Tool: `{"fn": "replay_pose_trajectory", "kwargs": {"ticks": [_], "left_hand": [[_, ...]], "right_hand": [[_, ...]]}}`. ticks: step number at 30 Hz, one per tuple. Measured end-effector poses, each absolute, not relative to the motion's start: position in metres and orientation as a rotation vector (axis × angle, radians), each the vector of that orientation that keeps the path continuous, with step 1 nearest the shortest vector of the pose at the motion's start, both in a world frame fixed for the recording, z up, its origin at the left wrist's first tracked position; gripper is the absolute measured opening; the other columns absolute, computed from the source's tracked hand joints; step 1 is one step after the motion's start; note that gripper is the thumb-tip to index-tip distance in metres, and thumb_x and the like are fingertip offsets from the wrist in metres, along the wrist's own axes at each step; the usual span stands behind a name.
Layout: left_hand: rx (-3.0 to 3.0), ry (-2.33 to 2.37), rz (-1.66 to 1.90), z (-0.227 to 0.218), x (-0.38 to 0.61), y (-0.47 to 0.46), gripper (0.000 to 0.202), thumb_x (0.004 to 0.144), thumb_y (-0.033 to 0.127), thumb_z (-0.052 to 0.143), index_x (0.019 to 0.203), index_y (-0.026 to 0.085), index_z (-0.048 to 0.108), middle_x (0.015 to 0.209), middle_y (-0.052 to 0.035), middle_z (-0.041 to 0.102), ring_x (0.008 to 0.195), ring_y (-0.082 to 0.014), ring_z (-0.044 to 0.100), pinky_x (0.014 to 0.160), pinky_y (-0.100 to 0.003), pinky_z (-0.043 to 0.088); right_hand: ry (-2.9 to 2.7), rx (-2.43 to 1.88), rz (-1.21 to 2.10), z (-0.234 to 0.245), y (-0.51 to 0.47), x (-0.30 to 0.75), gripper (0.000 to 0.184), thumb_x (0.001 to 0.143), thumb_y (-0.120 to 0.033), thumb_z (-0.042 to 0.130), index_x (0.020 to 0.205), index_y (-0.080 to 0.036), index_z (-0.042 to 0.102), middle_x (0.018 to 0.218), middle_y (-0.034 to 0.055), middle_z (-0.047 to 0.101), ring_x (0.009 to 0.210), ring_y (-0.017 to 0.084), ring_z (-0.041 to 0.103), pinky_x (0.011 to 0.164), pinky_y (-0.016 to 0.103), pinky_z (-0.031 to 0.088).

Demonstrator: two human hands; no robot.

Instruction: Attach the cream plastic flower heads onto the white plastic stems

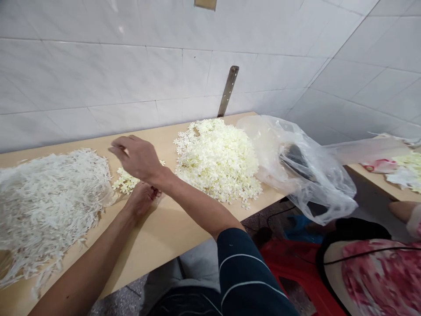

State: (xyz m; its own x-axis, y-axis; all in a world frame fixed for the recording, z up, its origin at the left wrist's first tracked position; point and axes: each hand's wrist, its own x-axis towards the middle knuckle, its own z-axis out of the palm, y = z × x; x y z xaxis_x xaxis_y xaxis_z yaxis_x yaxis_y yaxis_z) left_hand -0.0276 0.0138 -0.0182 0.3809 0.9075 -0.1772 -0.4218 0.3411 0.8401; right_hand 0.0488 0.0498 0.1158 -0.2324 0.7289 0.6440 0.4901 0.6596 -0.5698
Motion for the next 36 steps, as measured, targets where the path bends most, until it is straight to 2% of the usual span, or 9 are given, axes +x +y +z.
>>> {"fn": "replay_pose_trajectory", "kwargs": {"ticks": [2,3,6,10,19,25,36], "left_hand": [[0.770,0.712,0.963,-0.014,-0.026,0.012,0.022,0.083,0.032,0.077,0.080,0.013,0.065,0.075,-0.0039,0.065,0.061,-0.0110,0.059,0.054,-0.023,0.047],[0.762,0.709,0.959,-0.012,-0.026,0.012,0.024,0.082,0.033,0.078,0.078,0.013,0.065,0.075,-0.0041,0.066,0.058,-0.0103,0.058,0.052,-0.023,0.045],[0.779,0.724,0.940,-0.006,-0.025,0.010,0.027,0.081,0.038,0.078,0.082,0.014,0.066,0.080,-0.0058,0.069,0.057,-0.0104,0.057,0.049,-0.023,0.043],[0.830,0.730,0.913,-0.003,-0.025,0.008,0.029,0.080,0.040,0.079,0.084,0.014,0.066,0.080,-0.0065,0.068,0.060,-0.0121,0.059,0.050,-0.024,0.044],[0.953,0.908,1.015,-0.010,-0.014,-0.006,0.033,0.083,0.046,0.075,0.082,0.015,0.065,0.066,-0.0022,0.063,0.057,-0.0122,0.057,0.052,-0.023,0.044],[1.157,1.054,1.051,-0.019,-0.008,-0.014,0.037,0.086,0.054,0.070,0.080,0.018,0.063,0.060,-0.0013,0.061,0.048,-0.0116,0.052,0.042,-0.021,0.033],[1.265,1.047,1.059,-0.021,-0.008,-0.017,0.035,0.086,0.052,0.069,0.077,0.019,0.062,0.058,-0.0018,0.061,0.046,-0.0113,0.053,0.042,-0.021,0.038]], "right_hand": [[-1.742,-1.028,0.398,0.105,0.045,0.083,0.022,0.099,-0.033,0.058,0.093,-0.017,0.070,0.095,0.0027,0.074,0.083,0.012,0.063,0.077,0.024,0.049],[-1.678,-1.075,0.446,0.098,0.042,0.098,0.022,0.097,-0.034,0.059,0.089,-0.017,0.071,0.091,0.0018,0.074,0.078,0.011,0.062,0.073,0.024,0.048],[-1.570,-1.141,0.598,0.075,0.031,0.135,0.024,0.092,-0.038,0.064,0.084,-0.016,0.073,0.080,0.0009,0.072,0.066,0.011,0.057,0.065,0.024,0.046],[-1.507,-1.156,0.659,0.048,0.025,0.161,0.023,0.089,-0.037,0.067,0.084,-0.015,0.074,0.073,0.0009,0.070,0.063,0.011,0.055,0.061,0.024,0.044],[-1.626,-0.996,0.263,0.019,0.016,0.160,0.015,0.095,-0.027,0.063,0.090,-0.017,0.074,0.086,0.0053,0.075,0.065,0.011,0.057,0.067,0.025,0.049],[-1.683,-0.999,0.218,0.019,0.011,0.175,0.016,0.096,-0.026,0.061,0.092,-0.017,0.073,0.087,0.0056,0.074,0.066,0.011,0.058,0.066,0.025,0.048],[-1.658,-1.019,0.201,0.023,0.002,0.174,0.020,0.097,-0.028,0.059,0.091,-0.016,0.073,0.086,0.0067,0.073,0.066,0.011,0.057,0.066,0.024,0.048]]}}
